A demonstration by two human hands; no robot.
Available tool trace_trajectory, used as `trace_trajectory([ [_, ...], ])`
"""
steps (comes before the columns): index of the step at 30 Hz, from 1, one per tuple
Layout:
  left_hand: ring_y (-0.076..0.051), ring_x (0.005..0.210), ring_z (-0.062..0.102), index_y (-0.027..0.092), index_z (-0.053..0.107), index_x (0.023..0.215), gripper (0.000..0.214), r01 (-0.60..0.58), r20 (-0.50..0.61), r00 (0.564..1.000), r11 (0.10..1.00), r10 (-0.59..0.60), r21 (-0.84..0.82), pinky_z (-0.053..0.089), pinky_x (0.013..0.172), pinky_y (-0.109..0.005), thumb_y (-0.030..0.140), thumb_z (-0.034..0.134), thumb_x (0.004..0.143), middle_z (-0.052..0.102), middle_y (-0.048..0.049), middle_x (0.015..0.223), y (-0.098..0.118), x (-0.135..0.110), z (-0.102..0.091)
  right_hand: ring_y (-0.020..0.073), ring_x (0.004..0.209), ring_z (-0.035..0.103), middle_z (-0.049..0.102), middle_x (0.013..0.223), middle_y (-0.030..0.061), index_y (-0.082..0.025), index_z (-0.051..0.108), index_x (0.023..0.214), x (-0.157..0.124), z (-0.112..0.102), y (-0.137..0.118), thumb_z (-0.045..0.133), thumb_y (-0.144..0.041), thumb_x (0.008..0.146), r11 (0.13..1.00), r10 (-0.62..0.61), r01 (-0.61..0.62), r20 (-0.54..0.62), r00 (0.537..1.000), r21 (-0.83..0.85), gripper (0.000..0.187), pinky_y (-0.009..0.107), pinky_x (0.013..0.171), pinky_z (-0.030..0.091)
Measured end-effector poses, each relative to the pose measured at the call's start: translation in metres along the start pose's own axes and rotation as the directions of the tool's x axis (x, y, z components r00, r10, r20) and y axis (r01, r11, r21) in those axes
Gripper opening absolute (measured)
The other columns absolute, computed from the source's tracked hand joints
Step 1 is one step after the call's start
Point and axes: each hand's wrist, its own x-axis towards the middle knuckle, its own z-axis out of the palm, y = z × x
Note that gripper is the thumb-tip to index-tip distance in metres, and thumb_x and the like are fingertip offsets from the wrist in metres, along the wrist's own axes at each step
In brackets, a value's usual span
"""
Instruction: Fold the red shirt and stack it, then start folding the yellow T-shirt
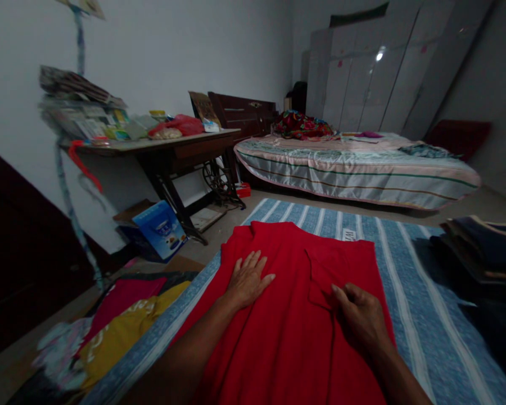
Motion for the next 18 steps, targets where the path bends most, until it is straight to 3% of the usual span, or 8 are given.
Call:
trace_trajectory([
  [18,-0.027,0.141,0.023,0.018,0.040,0.141,0.062,-0.005,0.007,1.000,1.000,0.005,0.012,0.021,0.111,-0.051,0.055,0.032,0.093,0.030,-0.0136,0.152,-0.0001,-0.0006,-0.0014,0.0114,0.048,0.036,0.033,0.049,-0.0048,-0.022,0.035,0.053,0.0019,0.0005,0.0030,0.044,-0.061,0.081,1.000,-0.013,0.013,0.025,1.000,-0.018,0.049,0.025,0.047,0.024],
])
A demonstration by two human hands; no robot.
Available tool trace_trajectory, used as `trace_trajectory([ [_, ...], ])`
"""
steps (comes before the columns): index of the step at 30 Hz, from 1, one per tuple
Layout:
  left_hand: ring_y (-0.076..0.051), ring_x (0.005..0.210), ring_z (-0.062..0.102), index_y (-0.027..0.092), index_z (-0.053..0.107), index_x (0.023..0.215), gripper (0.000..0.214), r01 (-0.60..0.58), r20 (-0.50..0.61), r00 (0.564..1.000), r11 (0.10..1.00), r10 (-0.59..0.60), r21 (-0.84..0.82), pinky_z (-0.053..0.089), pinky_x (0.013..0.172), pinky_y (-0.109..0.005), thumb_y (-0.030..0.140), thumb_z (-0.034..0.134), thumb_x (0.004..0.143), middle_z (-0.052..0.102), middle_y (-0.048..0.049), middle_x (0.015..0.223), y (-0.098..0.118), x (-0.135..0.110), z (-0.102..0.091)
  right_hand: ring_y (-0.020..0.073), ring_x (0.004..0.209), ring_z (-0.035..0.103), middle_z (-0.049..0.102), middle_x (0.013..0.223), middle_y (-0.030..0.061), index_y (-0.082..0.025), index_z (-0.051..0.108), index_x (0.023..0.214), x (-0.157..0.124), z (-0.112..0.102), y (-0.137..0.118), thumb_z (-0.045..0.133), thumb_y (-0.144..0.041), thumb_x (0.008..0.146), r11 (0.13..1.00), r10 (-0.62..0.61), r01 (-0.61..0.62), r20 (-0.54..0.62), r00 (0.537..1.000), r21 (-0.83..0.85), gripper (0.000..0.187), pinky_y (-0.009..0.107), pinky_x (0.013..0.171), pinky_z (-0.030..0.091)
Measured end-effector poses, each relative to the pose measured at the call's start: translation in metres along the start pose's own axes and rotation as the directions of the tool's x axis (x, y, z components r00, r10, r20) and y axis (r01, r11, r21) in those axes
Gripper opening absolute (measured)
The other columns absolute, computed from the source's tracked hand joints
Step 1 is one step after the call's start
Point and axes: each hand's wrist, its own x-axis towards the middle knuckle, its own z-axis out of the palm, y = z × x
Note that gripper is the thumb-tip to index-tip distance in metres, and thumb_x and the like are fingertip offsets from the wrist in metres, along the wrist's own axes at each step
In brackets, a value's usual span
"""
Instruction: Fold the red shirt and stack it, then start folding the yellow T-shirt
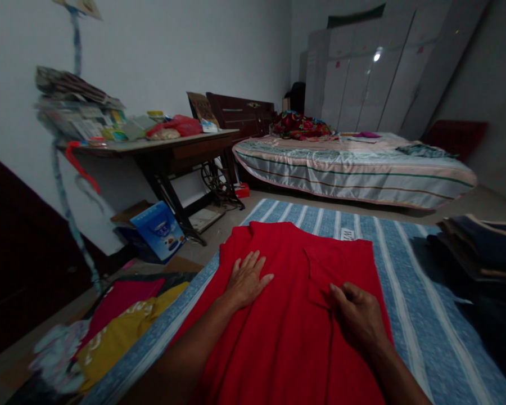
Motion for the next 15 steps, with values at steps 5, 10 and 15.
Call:
trace_trajectory([
  [5,-0.027,0.141,0.022,0.018,0.041,0.141,0.062,-0.002,-0.004,1.000,1.000,0.002,0.001,0.020,0.111,-0.051,0.055,0.033,0.092,0.031,-0.0134,0.151,0.0001,0.0012,0.0005,0.0120,0.047,0.037,0.034,0.047,-0.0046,-0.023,0.036,0.052,0.0000,-0.0006,-0.0039,0.044,-0.060,0.081,1.000,0.018,-0.018,-0.005,1.000,0.021,0.048,0.025,0.047,0.025],
  [10,-0.027,0.141,0.023,0.018,0.041,0.140,0.061,0.005,0.010,1.000,1.000,-0.005,0.002,0.021,0.111,-0.051,0.055,0.034,0.092,0.031,-0.0133,0.152,0.0019,0.0012,-0.0020,0.0122,0.048,0.037,0.034,0.048,-0.0044,-0.022,0.036,0.052,0.0001,-0.0002,-0.0040,0.045,-0.060,0.081,0.999,0.037,-0.037,0.003,0.999,0.019,0.048,0.024,0.048,0.025],
  [15,-0.027,0.141,0.023,0.018,0.041,0.140,0.060,0.004,0.003,1.000,1.000,-0.004,0.006,0.021,0.111,-0.051,0.054,0.034,0.092,0.031,-0.0129,0.152,0.0027,0.0013,-0.0024,0.0118,0.047,0.036,0.035,0.048,-0.0046,-0.022,0.036,0.053,0.0003,-0.0003,-0.0030,0.045,-0.060,0.081,1.000,0.020,-0.020,0.004,1.000,0.021,0.048,0.024,0.048,0.026],
])
